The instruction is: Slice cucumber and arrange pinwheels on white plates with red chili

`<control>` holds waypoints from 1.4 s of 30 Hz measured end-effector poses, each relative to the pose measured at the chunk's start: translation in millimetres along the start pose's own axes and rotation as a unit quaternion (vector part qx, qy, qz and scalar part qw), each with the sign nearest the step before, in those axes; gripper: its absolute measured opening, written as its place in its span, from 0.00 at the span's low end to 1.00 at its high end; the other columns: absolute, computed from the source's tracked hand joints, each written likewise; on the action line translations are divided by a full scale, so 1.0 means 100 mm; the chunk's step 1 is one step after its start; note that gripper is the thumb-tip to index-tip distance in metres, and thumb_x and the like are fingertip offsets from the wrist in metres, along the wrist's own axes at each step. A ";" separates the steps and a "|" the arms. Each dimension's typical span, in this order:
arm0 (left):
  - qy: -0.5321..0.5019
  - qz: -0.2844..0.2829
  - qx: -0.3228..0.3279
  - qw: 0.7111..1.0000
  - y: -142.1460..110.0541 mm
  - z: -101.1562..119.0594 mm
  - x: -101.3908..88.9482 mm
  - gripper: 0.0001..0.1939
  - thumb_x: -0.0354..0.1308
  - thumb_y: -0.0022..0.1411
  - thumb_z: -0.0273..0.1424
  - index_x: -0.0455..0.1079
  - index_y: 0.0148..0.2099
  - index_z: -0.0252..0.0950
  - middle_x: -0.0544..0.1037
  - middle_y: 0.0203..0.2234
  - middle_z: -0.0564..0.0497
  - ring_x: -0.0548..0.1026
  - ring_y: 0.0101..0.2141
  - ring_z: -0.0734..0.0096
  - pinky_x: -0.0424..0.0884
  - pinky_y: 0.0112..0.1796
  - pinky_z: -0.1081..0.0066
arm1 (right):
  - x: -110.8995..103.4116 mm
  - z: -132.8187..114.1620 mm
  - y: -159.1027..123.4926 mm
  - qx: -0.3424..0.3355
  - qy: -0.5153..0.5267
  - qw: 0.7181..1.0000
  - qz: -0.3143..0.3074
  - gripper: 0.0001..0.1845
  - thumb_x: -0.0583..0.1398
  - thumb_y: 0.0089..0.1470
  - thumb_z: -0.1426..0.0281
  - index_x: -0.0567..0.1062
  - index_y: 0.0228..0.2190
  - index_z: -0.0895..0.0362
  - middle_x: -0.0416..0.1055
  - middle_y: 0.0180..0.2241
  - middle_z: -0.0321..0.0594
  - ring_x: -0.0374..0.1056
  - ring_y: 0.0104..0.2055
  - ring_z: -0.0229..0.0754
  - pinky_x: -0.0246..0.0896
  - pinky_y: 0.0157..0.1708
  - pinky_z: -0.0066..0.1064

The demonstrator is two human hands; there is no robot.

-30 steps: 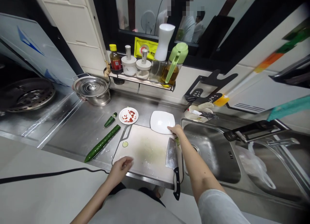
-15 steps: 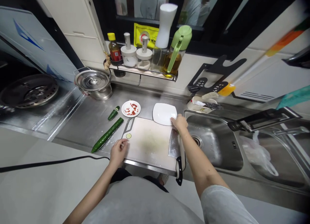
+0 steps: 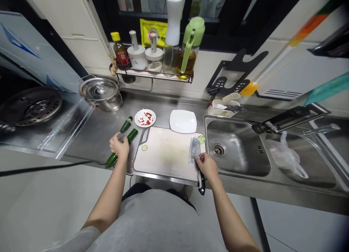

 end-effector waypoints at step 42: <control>0.011 -0.470 0.447 0.761 -0.91 0.38 0.19 0.26 0.54 0.63 0.39 0.62 0.63 0.44 0.72 0.47 0.48 0.70 0.49 0.62 0.66 0.51 0.64 | 0.06 -0.06 -0.37 0.001 0.084 0.996 -0.026 0.09 0.57 0.49 0.69 0.65 0.36 0.55 0.67 0.27 0.35 0.61 0.29 0.39 0.45 0.28 0.26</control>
Point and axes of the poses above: each hand's wrist, its own y-axis towards the middle knuckle, its own x-axis out of the palm, z = x × y, the point moved 3 cm from there along y, towards the middle knuckle
